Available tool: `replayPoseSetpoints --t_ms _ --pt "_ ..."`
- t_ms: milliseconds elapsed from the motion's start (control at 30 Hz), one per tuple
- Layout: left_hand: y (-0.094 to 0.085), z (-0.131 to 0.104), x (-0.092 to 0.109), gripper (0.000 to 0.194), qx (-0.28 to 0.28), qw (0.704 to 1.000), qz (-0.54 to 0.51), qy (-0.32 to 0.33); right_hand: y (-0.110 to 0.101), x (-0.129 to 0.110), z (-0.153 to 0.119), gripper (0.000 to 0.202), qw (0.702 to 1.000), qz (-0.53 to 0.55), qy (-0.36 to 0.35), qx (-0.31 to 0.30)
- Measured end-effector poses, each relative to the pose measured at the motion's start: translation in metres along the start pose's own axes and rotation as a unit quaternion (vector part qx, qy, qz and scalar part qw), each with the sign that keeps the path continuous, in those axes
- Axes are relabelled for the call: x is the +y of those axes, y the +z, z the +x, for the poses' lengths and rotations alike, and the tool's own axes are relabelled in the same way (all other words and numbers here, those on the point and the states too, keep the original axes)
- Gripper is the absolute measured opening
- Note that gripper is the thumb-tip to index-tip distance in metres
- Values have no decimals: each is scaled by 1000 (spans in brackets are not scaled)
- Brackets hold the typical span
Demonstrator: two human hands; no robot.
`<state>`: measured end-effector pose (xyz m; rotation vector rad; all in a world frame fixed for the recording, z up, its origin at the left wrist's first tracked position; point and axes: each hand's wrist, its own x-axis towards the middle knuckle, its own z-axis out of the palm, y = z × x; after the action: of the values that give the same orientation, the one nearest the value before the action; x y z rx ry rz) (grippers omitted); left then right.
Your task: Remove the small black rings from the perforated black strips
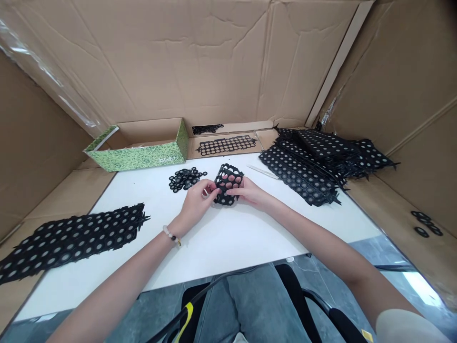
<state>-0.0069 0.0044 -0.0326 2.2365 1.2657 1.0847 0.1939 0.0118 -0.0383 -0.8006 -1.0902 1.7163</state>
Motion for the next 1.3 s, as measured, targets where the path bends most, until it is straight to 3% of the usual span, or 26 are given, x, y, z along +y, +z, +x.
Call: replayPoseSetpoints --t_ms 133,267,433,633,900,1033,1167,1300 --pt "-1 -2 1 12 14 997 50 52 -2 8 3 33 997 -37 25 60" --pt "-1 -3 5 15 -18 988 69 134 -1 11 3 34 997 -46 14 60" --pt "-2 -2 5 15 32 989 78 119 3 6 -1 38 999 2 24 38" --pt "-1 -2 3 19 26 991 81 103 3 6 1 49 997 3 -20 69" --pt "5 -2 1 24 -1 998 24 52 -1 14 6 53 991 -91 -63 68" --pt "2 3 1 26 -1 999 -25 -31 2 12 7 50 990 -98 -75 63" --pt "-6 15 -9 29 -16 975 -177 -134 3 4 9 51 988 -116 -87 51" --pt "-6 20 -15 36 -59 947 -265 -169 0 2 9 47 985 -146 -81 40"
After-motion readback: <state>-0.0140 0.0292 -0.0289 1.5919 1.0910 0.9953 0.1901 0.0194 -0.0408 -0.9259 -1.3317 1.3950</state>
